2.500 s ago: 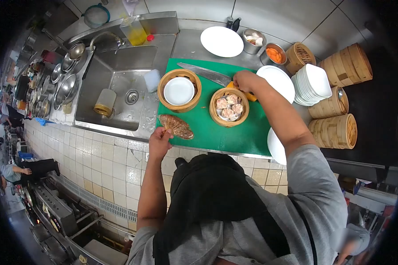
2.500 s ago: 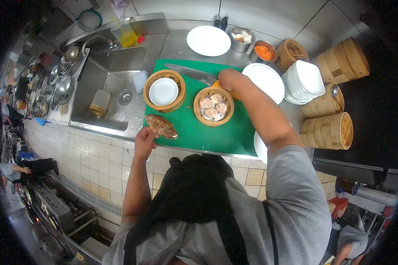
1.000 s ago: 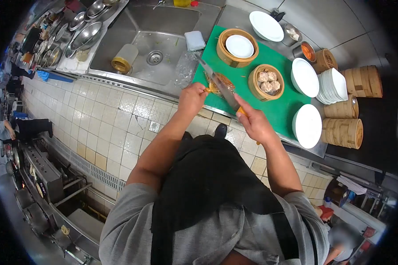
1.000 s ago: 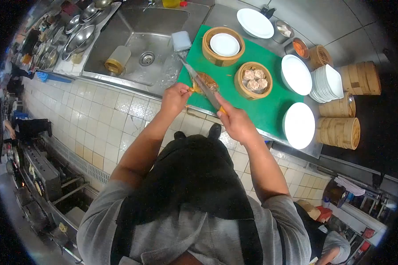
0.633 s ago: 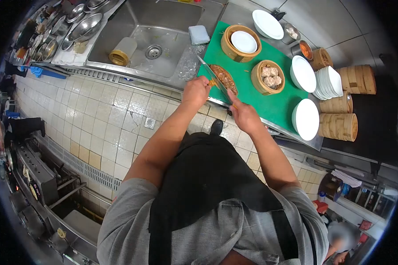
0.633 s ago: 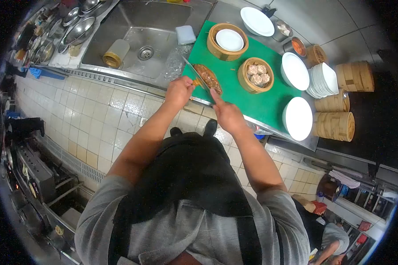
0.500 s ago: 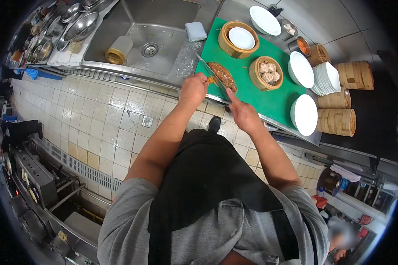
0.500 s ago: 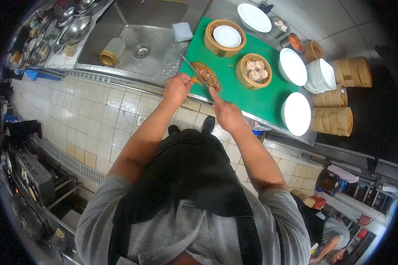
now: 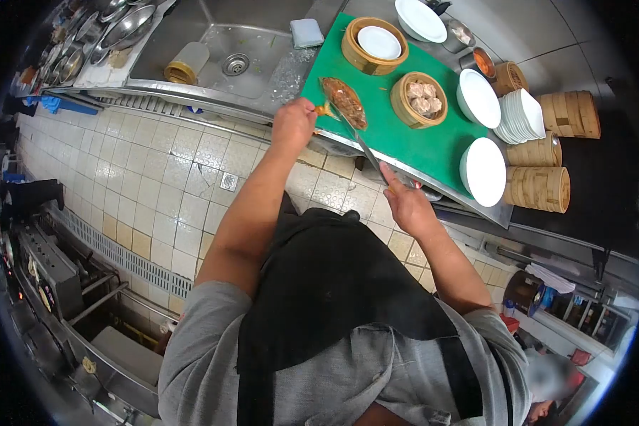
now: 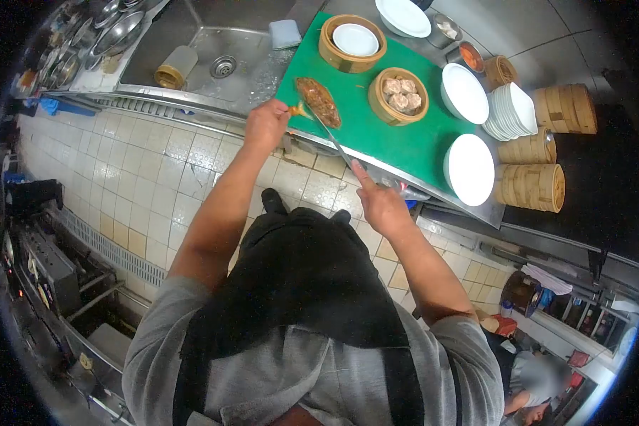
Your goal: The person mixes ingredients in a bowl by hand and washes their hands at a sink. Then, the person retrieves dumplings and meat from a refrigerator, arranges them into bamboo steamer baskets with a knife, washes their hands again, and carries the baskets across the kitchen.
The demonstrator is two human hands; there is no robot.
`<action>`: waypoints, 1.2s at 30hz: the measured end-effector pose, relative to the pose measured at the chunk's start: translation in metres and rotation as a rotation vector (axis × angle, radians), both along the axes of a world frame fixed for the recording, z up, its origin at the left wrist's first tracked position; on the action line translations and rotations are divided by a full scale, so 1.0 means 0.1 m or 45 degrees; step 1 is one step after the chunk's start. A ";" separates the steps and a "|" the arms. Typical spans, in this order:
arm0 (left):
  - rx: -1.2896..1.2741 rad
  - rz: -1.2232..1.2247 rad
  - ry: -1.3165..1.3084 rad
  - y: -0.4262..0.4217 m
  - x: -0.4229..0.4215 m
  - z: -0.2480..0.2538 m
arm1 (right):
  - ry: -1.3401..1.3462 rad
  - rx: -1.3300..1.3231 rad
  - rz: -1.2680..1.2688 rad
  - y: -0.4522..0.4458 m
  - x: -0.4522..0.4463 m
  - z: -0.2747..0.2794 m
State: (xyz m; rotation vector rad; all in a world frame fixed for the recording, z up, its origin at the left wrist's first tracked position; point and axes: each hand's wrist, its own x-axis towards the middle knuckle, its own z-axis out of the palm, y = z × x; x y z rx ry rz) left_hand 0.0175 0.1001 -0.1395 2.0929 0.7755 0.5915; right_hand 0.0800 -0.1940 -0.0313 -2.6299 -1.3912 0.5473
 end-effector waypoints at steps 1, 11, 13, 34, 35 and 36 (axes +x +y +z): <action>0.005 0.008 0.001 -0.02 -0.02 -0.01 | 0.026 -0.032 -0.003 -0.12 0.03 0.00; -0.908 0.410 -0.541 -0.65 -0.97 -0.74 | 0.329 0.274 -0.087 -1.46 0.21 0.29; -1.147 0.603 -0.447 -0.97 -1.18 -1.09 | 0.359 0.358 -0.185 -1.76 0.19 0.41; -2.002 -0.356 -0.002 -3.65 1.41 -1.55 | 0.434 0.605 -0.947 -3.01 -0.12 0.72; -2.066 -0.337 0.001 -3.51 1.21 -1.61 | 0.555 0.626 -0.996 -2.92 -0.10 0.69; -2.118 -0.303 -0.020 -3.35 0.98 -1.81 | 0.675 0.643 -1.050 -2.85 -0.09 0.66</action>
